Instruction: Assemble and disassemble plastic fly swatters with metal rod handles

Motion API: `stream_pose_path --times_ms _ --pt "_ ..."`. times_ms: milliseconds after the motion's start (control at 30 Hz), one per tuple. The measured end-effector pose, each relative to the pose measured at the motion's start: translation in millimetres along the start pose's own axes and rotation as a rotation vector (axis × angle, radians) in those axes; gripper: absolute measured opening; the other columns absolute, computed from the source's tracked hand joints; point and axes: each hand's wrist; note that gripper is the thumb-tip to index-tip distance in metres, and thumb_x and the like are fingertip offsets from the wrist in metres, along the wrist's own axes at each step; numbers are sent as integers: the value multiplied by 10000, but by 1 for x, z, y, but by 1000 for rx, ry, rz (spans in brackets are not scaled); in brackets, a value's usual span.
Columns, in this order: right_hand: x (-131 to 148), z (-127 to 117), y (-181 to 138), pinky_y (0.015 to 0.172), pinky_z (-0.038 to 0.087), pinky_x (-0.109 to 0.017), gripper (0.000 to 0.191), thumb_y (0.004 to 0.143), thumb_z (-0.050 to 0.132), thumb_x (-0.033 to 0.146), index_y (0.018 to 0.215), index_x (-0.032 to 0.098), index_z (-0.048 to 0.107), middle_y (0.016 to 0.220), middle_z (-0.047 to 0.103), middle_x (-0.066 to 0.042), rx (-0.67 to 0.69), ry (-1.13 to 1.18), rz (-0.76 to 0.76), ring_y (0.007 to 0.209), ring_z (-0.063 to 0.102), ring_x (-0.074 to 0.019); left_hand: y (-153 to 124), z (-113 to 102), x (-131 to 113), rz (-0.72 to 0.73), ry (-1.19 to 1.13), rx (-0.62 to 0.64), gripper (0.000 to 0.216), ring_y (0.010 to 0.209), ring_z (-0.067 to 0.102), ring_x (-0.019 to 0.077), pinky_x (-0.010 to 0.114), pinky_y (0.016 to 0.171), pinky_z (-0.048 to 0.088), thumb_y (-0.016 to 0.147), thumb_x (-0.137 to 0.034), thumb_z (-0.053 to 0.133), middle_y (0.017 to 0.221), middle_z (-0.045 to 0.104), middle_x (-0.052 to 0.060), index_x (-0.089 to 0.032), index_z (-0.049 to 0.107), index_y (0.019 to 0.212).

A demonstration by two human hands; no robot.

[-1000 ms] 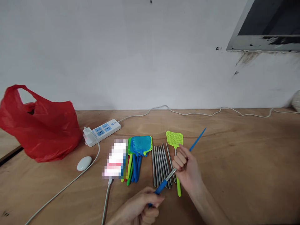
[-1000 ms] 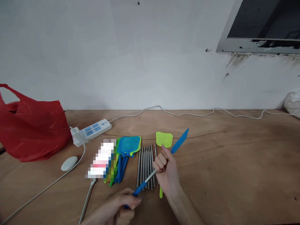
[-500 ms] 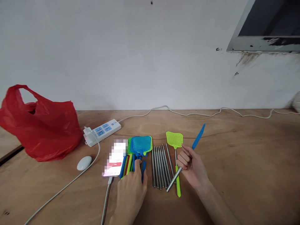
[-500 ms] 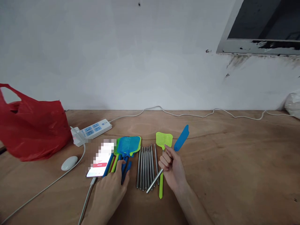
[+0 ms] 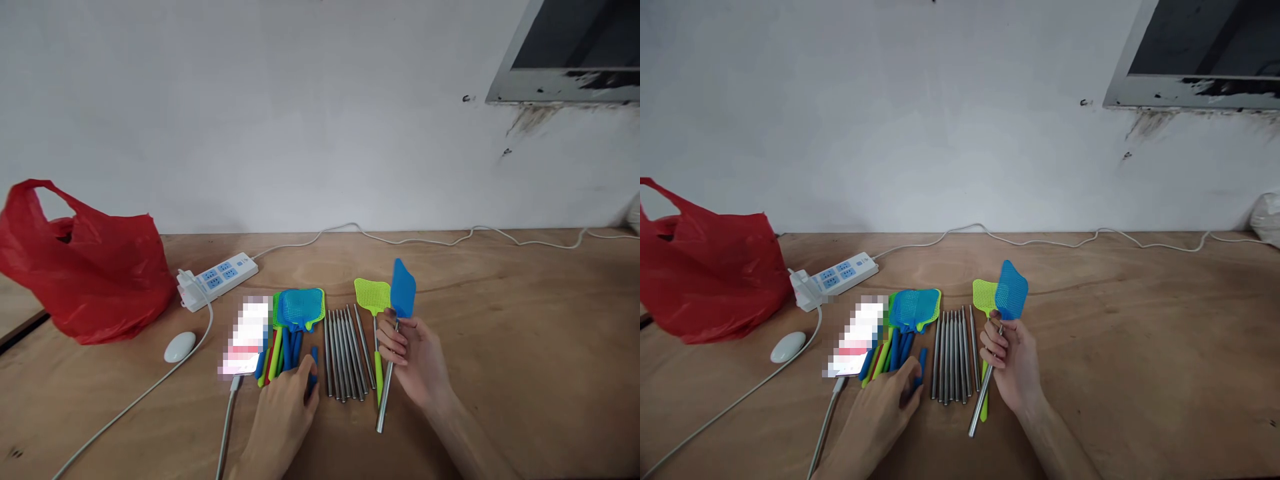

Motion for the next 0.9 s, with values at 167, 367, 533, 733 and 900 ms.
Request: stream_pose_path --times_ms 167,367,533,733,900 --pt "-3 -4 1 361 291 -134 190 809 699 234 968 132 684 613 383 67 -49 -175 -71 488 277 -63 11 0 4 -14 20 -68 106 871 720 250 263 580 368 971 -162 529 915 733 37 -211 597 1035" --pt "-8 -13 2 340 184 -134 279 820 760 392 969 167 692 571 342 98 -30 -301 -8 429 133 -33 15 -5 5 -21 33 -90 96 862 711 239 272 564 352 984 -165 524 1025 719 41 -204 606 1014" --pt "-7 -17 3 342 212 -141 302 744 777 383 913 142 710 599 393 69 -66 -291 1 458 221 -50 16 -7 12 -22 40 -114 103 865 699 230 274 572 357 982 -177 517 999 713 28 -209 615 983" --pt "-4 -17 3 438 389 -188 296 730 803 387 879 157 691 653 507 33 -109 -400 -105 517 396 -83 12 -7 15 -2 19 -180 117 805 685 213 266 576 361 974 -193 487 922 697 31 -212 598 939" --pt "-7 -22 2 403 330 -195 364 741 789 481 905 182 660 641 554 35 -96 -490 -40 453 402 -72 7 1 13 74 -57 -289 183 717 669 216 271 557 359 979 -242 441 811 670 26 -221 593 880"
Point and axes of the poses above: each hand's wrist, its own y-axis towards the middle knuckle, its own z-axis out of the palm, x = y × z
